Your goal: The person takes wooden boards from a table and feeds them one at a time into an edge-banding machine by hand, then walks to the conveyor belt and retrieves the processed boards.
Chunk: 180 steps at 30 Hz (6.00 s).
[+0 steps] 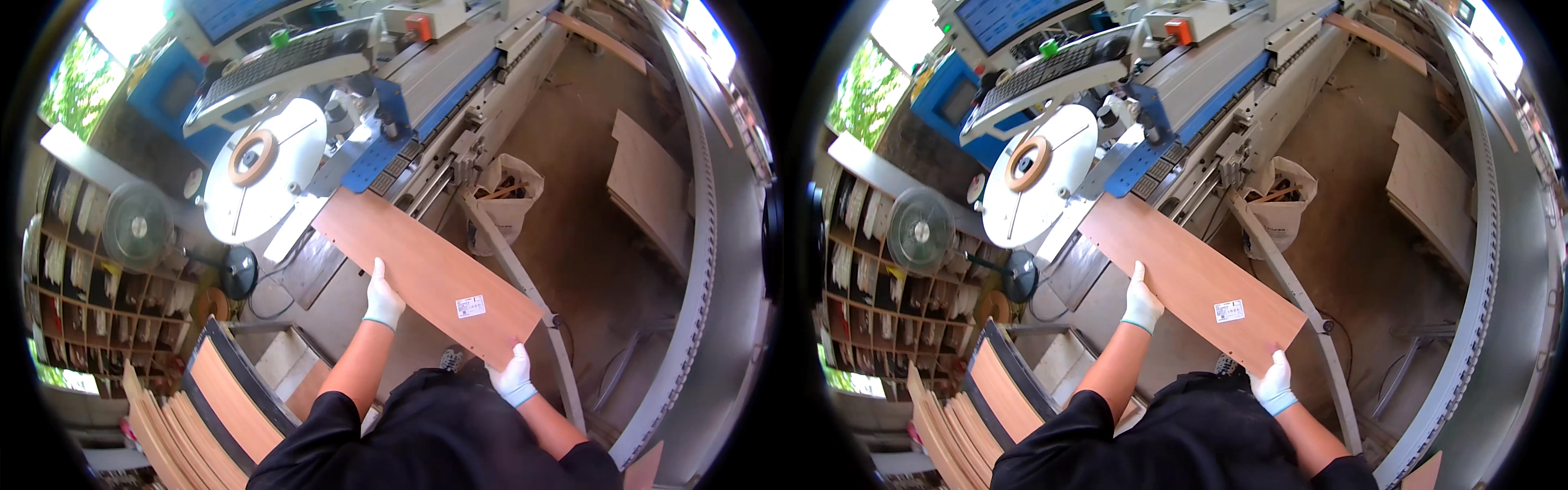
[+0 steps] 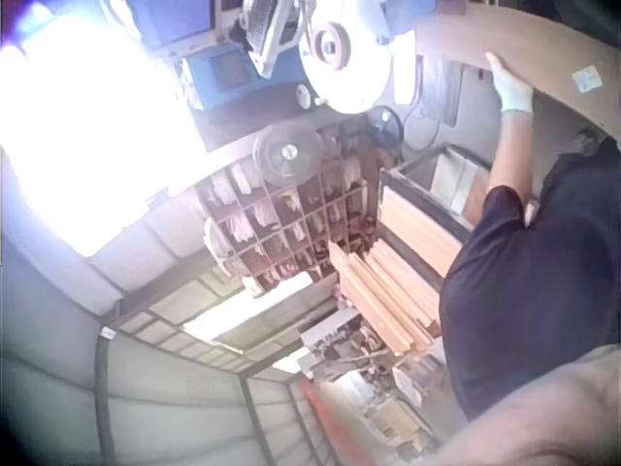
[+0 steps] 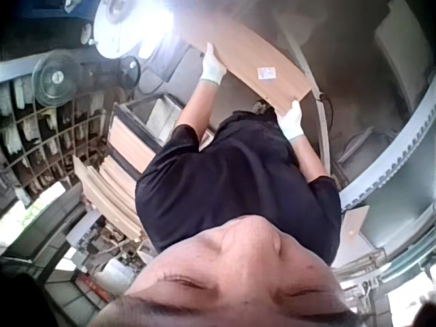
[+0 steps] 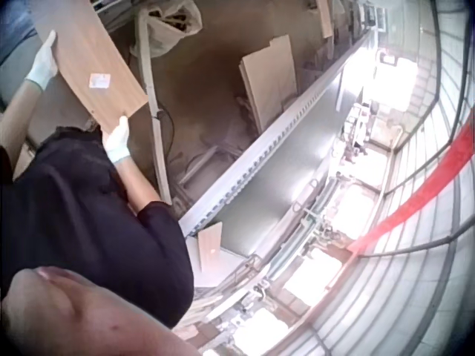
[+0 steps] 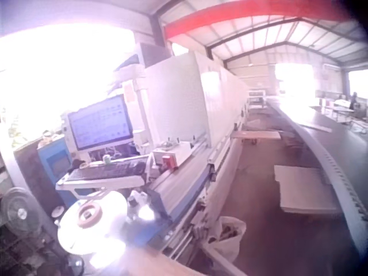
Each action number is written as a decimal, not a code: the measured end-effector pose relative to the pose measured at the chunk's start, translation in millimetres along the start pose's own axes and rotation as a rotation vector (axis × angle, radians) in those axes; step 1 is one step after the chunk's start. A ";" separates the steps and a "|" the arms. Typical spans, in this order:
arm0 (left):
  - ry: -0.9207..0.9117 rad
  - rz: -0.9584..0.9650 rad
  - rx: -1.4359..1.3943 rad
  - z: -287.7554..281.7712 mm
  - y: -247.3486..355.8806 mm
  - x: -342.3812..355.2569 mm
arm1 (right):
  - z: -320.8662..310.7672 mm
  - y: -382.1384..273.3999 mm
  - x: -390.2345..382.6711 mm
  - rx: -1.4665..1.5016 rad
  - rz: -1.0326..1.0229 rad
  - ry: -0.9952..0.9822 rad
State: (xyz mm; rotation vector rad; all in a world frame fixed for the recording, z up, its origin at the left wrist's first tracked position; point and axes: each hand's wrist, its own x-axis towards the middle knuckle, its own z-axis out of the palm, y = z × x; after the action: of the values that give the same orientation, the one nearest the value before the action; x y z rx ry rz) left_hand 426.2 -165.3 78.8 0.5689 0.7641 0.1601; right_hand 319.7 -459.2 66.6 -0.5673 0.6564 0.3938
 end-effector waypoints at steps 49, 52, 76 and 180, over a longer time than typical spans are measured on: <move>-2.017 0.437 2.589 -112.8 -222.2 100.2 | -286.2 -87.2 -290.1 -0.123 -1.237 1.086; -0.848 -0.194 2.016 -15.1 -219.2 112.0 | -306.8 -115.2 -331.7 -0.326 -1.307 1.377; -1.827 -0.201 2.515 -58.0 -485.2 -275.3 | -601.4 7.5 -487.5 -1.203 -0.479 1.564; -1.098 -0.061 0.408 86.5 -119.9 -203.5 | -94.5 -188.4 -199.8 -1.689 -1.325 0.545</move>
State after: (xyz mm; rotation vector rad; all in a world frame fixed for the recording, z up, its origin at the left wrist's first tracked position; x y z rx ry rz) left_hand 332.2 -371.5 188.0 0.8922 -0.2717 -0.3622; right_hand 226.9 -696.0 206.8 -2.5667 0.1682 -0.6430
